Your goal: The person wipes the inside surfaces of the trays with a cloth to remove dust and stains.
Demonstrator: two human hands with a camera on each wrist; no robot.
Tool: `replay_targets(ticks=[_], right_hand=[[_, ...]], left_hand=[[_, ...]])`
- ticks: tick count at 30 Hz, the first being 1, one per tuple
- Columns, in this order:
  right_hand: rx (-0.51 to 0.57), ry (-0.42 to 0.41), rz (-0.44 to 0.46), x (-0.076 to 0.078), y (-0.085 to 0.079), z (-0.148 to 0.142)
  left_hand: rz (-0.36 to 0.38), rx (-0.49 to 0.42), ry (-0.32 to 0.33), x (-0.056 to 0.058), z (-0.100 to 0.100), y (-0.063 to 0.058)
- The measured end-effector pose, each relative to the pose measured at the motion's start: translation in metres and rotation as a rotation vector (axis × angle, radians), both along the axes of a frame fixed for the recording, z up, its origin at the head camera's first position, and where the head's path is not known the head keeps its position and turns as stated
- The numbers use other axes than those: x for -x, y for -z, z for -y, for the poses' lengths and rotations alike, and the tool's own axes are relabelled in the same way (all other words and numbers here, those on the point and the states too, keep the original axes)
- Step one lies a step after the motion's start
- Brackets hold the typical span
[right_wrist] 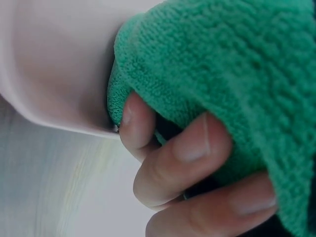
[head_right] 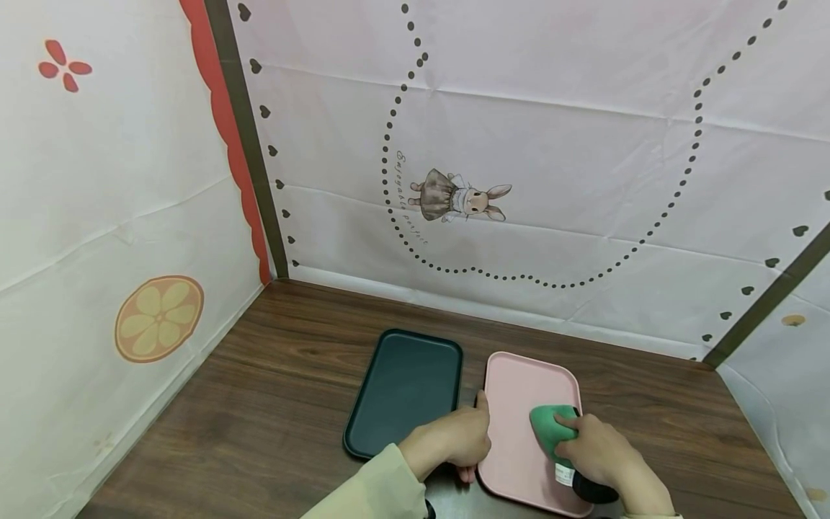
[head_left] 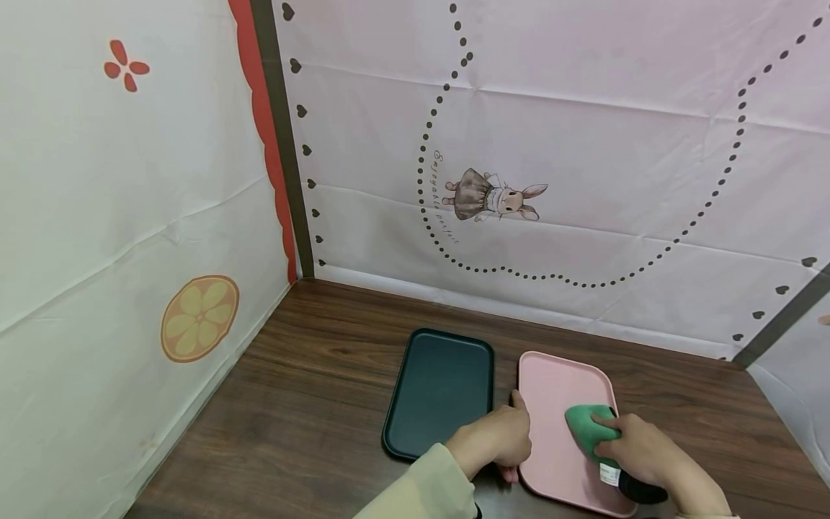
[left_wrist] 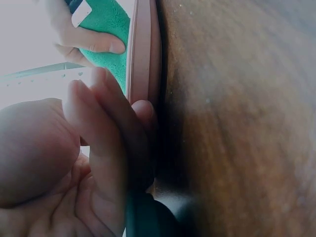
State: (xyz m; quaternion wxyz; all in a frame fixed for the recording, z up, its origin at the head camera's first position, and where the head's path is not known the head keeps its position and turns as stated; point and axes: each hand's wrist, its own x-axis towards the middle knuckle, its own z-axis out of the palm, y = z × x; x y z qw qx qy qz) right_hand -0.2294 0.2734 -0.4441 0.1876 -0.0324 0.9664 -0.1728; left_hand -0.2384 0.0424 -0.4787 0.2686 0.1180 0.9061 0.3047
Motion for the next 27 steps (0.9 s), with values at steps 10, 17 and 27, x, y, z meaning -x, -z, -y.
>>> replay_targets(ticks=[10,17,27], right_hand=[[0.003,-0.014,-0.005,0.010,-0.004,0.001],[-0.006,-0.021,-0.011,0.017,-0.003,0.001],[-0.008,-0.025,0.001,0.026,-0.008,0.001]], left_hand=[[-0.003,0.019,-0.002,0.000,0.000,0.000],[0.014,0.000,-0.001,0.001,0.001,0.000],[-0.005,-0.001,0.009,0.000,0.001,0.000]])
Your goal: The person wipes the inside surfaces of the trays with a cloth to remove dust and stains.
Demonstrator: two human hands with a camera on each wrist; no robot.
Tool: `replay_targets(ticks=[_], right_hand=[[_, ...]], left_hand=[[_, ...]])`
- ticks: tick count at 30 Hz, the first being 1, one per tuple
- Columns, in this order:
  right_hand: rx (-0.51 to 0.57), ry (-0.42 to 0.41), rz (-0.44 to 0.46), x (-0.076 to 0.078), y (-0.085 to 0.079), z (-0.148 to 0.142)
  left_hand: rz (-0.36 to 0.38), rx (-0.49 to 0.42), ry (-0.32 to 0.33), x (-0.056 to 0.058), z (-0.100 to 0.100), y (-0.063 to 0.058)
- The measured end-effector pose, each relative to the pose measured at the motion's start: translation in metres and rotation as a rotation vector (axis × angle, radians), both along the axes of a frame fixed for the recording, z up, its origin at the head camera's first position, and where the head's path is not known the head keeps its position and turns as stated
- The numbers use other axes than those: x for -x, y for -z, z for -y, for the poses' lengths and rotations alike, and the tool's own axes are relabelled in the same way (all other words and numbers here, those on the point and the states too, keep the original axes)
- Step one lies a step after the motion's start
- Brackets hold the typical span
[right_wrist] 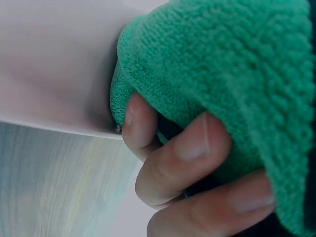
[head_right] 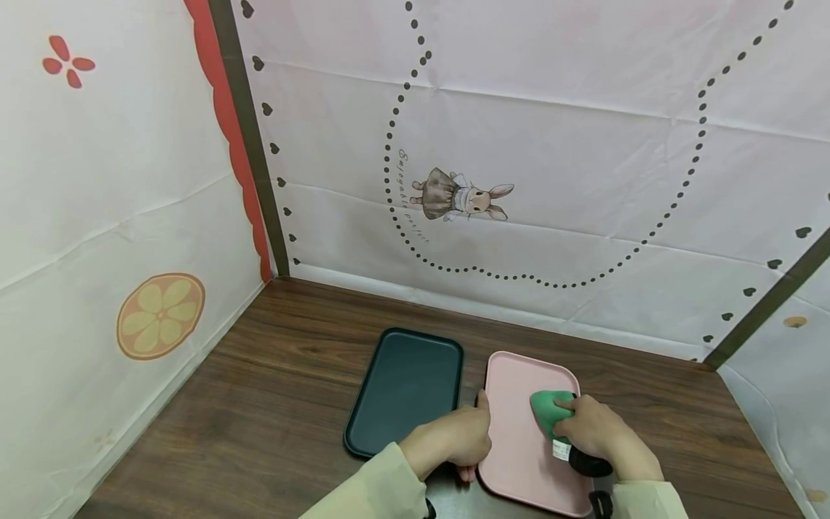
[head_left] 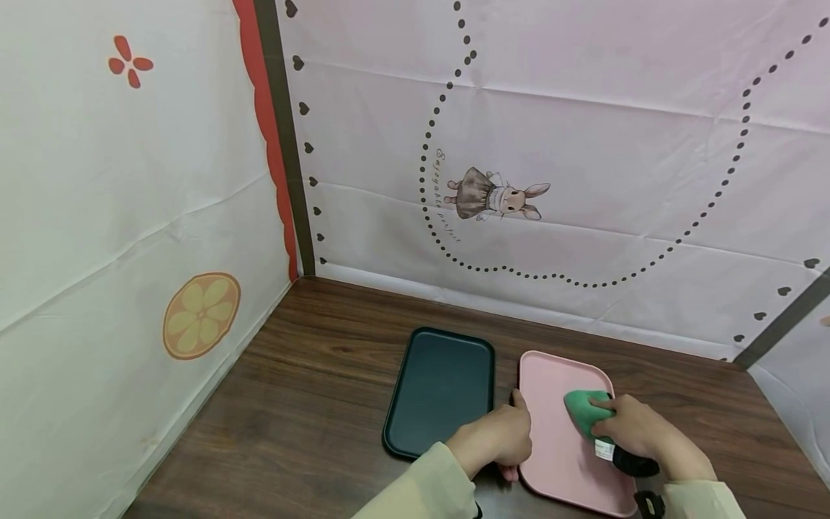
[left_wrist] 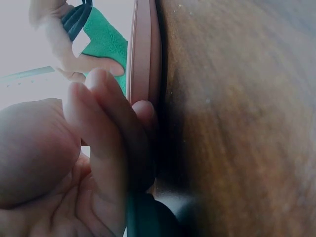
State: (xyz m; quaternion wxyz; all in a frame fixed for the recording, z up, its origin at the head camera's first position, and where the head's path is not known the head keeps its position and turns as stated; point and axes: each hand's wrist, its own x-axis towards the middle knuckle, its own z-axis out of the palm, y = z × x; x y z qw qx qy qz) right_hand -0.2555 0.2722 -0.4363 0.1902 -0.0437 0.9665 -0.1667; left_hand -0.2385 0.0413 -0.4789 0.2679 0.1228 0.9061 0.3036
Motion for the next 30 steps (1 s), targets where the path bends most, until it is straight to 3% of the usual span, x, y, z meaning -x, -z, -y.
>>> replay_targets(ticks=[14,30], right_hand=[[0.014,0.015,0.029,0.011,-0.002,0.001],[-0.007,0.006,-0.005,0.022,-0.001,0.001]], left_hand=[[0.002,0.005,-0.006,0.000,-0.001,-0.001],[-0.002,0.010,-0.001,-0.001,0.000,-0.002]])
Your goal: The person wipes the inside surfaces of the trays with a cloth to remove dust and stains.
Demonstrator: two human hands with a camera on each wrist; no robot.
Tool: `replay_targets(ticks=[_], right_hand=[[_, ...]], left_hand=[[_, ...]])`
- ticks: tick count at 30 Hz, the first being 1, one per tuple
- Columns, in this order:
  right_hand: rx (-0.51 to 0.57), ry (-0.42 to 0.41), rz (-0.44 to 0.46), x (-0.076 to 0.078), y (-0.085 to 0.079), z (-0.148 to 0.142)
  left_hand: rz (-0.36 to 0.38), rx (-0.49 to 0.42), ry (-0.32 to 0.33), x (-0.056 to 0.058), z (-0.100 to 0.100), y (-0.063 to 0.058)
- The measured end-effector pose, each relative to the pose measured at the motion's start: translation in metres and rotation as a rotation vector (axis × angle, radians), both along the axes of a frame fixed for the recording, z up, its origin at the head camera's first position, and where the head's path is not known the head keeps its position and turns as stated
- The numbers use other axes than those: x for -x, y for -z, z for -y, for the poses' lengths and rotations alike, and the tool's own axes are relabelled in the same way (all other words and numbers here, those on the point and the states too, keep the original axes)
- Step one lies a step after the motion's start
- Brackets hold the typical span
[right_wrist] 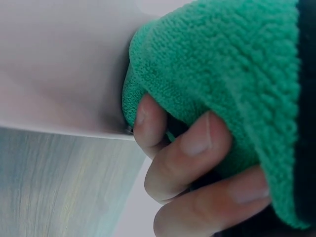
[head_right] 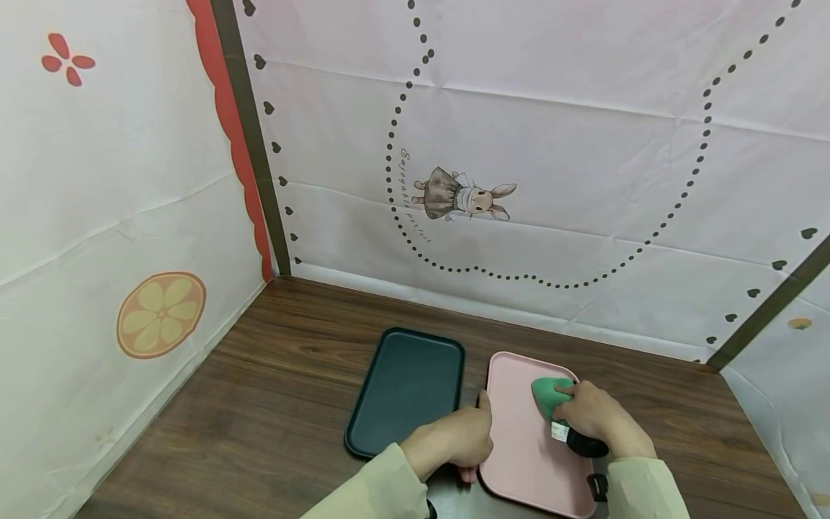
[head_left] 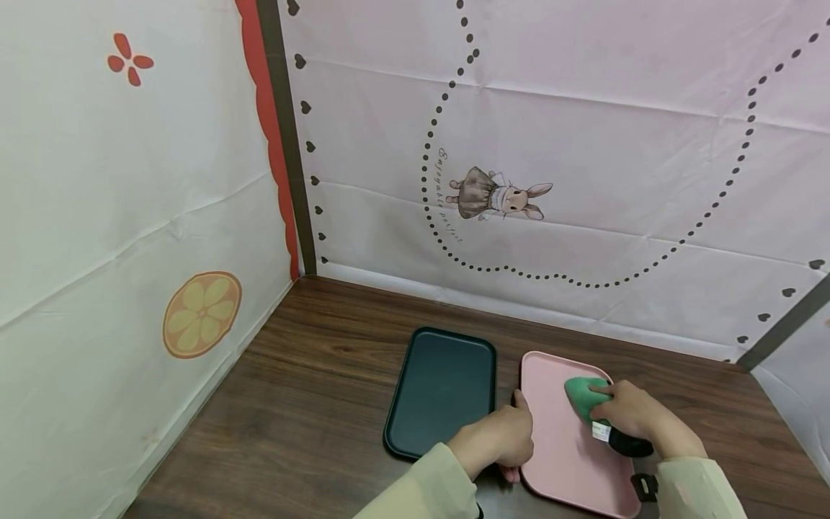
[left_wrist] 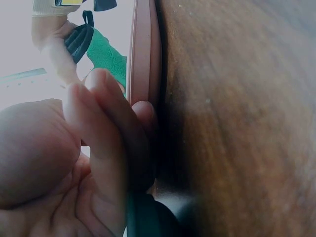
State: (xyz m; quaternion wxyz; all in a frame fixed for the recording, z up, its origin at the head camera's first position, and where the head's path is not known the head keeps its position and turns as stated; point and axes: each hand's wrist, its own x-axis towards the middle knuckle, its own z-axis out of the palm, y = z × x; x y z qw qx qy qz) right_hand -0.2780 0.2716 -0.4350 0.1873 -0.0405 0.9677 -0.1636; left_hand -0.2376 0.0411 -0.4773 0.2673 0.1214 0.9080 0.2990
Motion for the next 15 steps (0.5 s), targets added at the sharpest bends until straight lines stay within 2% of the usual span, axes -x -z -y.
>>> replay_targets(ticks=[15], right_hand=[[0.029,0.030,0.020,0.0093,0.0011,0.0001]], left_hand=[[-0.003,-0.003,-0.003,0.0006,0.0002,0.0015]])
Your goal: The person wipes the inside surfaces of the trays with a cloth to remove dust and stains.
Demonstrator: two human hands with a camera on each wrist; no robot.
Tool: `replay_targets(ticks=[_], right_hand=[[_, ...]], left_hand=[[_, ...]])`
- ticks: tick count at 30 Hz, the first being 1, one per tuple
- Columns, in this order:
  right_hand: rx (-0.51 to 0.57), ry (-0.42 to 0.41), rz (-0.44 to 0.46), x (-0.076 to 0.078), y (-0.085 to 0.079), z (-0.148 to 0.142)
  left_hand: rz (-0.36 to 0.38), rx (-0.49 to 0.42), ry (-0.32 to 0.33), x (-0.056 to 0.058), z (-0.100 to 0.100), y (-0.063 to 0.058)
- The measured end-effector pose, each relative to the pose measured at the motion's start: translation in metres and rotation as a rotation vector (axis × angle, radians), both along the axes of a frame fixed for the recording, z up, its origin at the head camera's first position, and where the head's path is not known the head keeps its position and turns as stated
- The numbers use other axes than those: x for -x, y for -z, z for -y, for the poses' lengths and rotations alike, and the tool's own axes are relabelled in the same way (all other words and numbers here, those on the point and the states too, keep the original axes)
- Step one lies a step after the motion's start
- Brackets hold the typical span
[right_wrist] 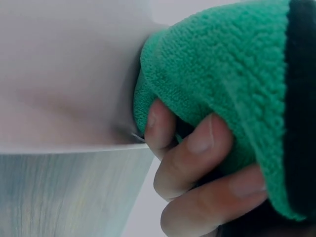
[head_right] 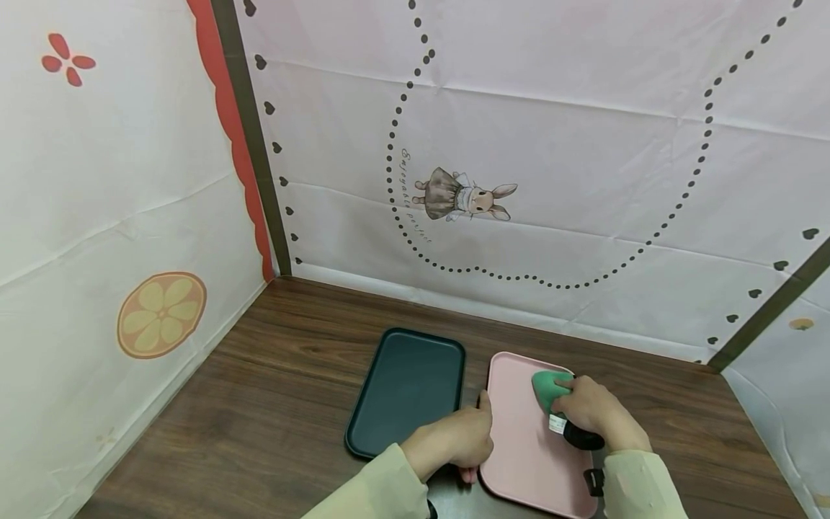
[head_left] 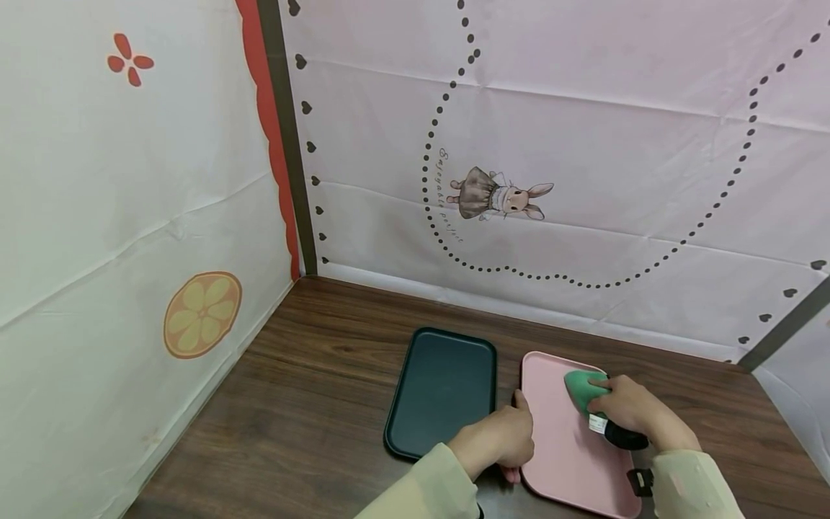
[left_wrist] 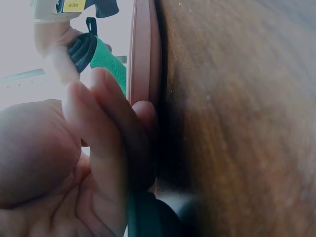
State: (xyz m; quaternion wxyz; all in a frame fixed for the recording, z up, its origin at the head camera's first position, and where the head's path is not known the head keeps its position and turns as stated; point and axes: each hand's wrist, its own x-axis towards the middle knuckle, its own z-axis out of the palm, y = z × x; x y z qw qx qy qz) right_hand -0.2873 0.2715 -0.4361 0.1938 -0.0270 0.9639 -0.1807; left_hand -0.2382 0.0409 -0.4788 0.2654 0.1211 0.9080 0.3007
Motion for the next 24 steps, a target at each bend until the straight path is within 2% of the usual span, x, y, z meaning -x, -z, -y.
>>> replay_targets(ticks=[24], right_hand=[[-0.026,-0.026,-0.075,0.0074,0.0068,0.0060]], left_hand=[[-0.010,0.025,-0.018,-0.0017,-0.0016,-0.0028]])
